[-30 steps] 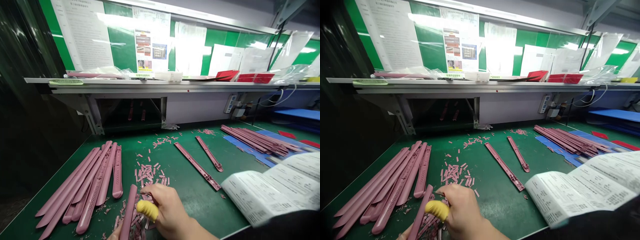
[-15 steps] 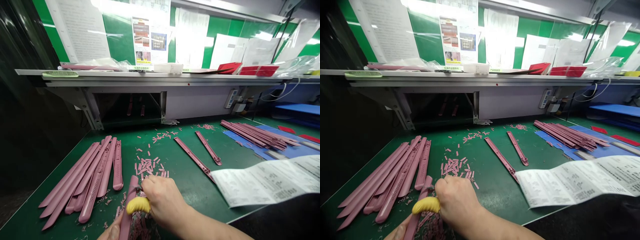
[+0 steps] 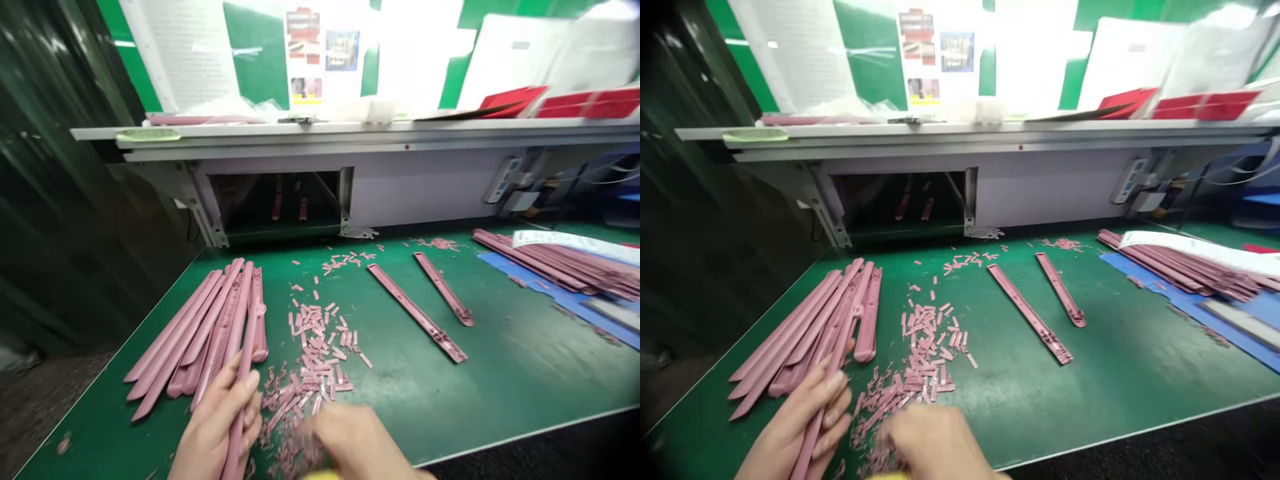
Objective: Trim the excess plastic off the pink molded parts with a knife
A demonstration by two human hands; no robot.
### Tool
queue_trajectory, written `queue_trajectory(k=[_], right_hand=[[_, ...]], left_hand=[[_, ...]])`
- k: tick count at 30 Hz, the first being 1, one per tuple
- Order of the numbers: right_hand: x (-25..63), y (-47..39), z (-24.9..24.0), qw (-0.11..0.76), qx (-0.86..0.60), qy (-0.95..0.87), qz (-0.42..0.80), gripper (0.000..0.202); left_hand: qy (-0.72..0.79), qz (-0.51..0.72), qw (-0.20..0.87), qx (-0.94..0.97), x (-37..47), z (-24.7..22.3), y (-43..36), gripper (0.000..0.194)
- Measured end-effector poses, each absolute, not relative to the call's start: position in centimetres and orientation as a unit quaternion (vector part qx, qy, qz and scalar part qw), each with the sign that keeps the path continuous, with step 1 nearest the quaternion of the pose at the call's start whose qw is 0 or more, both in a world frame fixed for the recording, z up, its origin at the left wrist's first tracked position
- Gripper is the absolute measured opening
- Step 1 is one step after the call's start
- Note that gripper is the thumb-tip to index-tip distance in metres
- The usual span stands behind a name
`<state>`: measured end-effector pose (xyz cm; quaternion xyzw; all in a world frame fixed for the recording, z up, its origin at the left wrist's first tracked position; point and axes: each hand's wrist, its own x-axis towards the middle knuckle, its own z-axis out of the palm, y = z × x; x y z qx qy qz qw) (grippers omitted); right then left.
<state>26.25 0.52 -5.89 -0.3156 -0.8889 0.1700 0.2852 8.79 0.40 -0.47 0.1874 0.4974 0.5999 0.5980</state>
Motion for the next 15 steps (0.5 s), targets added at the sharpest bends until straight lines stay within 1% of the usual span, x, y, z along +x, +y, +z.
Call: queue_trajectory(k=[2,4,6,9,11,13,15], right_hand=[[26.6,3.5,-4.1,0.329,-0.358,-0.853,0.19,0.058],[26.7,4.8,-2.7,0.331,-0.378,-0.841,0.203,0.063],[26.5,4.5,-2.0,0.306,-0.369,-0.849,0.222,0.057],[26.3,3.0,-2.2,0.275,-0.36,-0.845,0.282,0.034],[26.4,2.1,-2.6,0.257,-0.369,-0.837,0.313,0.02],[26.6,1.6,-3.0,0.239,-0.377,-0.837,0.317,0.014],[26.8,1.4,-3.3,0.229,-0.377,-0.841,0.312,0.014]], left_hand=[[0.524,0.58,0.596,0.183,9.1,-1.3,0.0,0.049],[0.539,0.568,0.595,0.18,9.4,-1.6,0.0,0.042],[0.552,0.566,0.589,0.168,9.4,-1.4,0.3,0.038],[0.556,0.579,0.578,0.145,9.0,-1.2,1.1,0.043],[0.539,0.597,0.578,0.14,8.7,-1.2,1.6,0.042],[0.517,0.613,0.58,0.141,8.5,-1.3,1.9,0.04],[0.502,0.619,0.587,0.141,8.4,-1.3,2.1,0.04]])
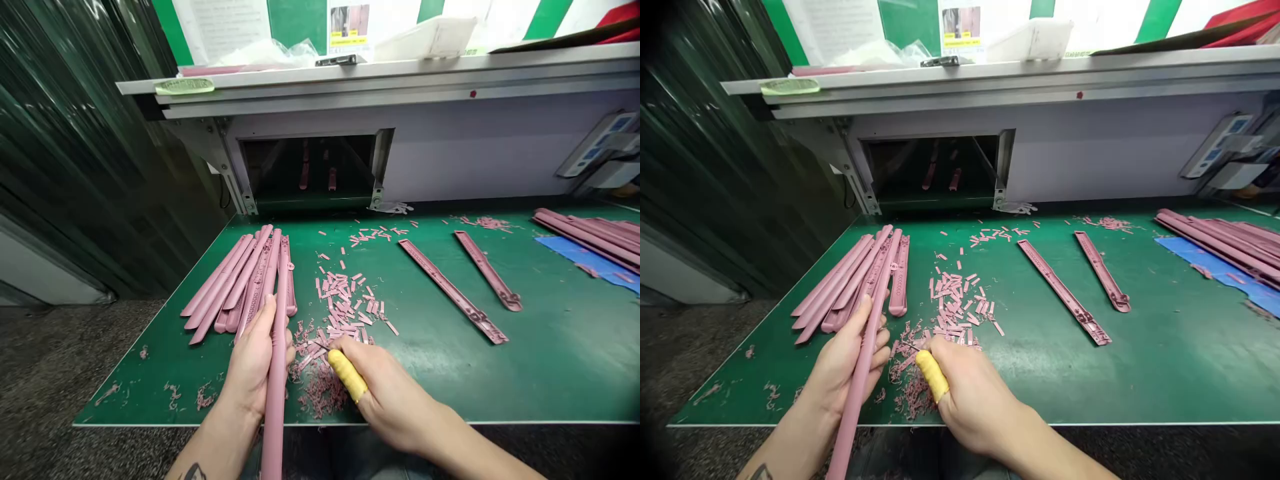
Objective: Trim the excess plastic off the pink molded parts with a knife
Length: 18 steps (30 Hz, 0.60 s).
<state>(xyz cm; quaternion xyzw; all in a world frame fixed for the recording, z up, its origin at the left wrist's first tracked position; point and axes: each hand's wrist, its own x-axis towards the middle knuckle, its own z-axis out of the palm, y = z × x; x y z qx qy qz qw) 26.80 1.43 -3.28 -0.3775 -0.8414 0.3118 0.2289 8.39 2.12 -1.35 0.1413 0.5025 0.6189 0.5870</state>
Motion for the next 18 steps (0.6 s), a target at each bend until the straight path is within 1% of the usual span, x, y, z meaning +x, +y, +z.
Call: queue_trajectory(k=[4,7,8,12,16,18], right_hand=[[26.9,1.6,-3.4,0.238,-0.364,-0.843,0.316,0.016],[26.9,1.8,-3.6,0.249,-0.356,-0.841,0.322,0.013],[26.8,1.9,-3.8,0.249,-0.361,-0.84,0.319,0.014],[26.6,2.0,-4.2,0.256,-0.391,-0.833,0.296,0.041],[26.4,2.5,-3.9,0.297,-0.395,-0.829,0.264,0.056],[26.3,3.3,-3.5,0.332,-0.4,-0.823,0.23,0.063]], left_hand=[[0.472,0.618,0.612,0.146,8.3,-1.4,2.2,0.039],[0.449,0.628,0.617,0.151,8.4,-1.2,2.1,0.029],[0.446,0.63,0.617,0.151,8.4,-1.2,2.1,0.027],[0.447,0.625,0.622,0.152,8.4,-1.3,1.7,0.029],[0.465,0.591,0.643,0.144,8.6,-1.9,0.3,0.019],[0.49,0.557,0.656,0.142,9.1,-2.2,-0.5,0.024]])
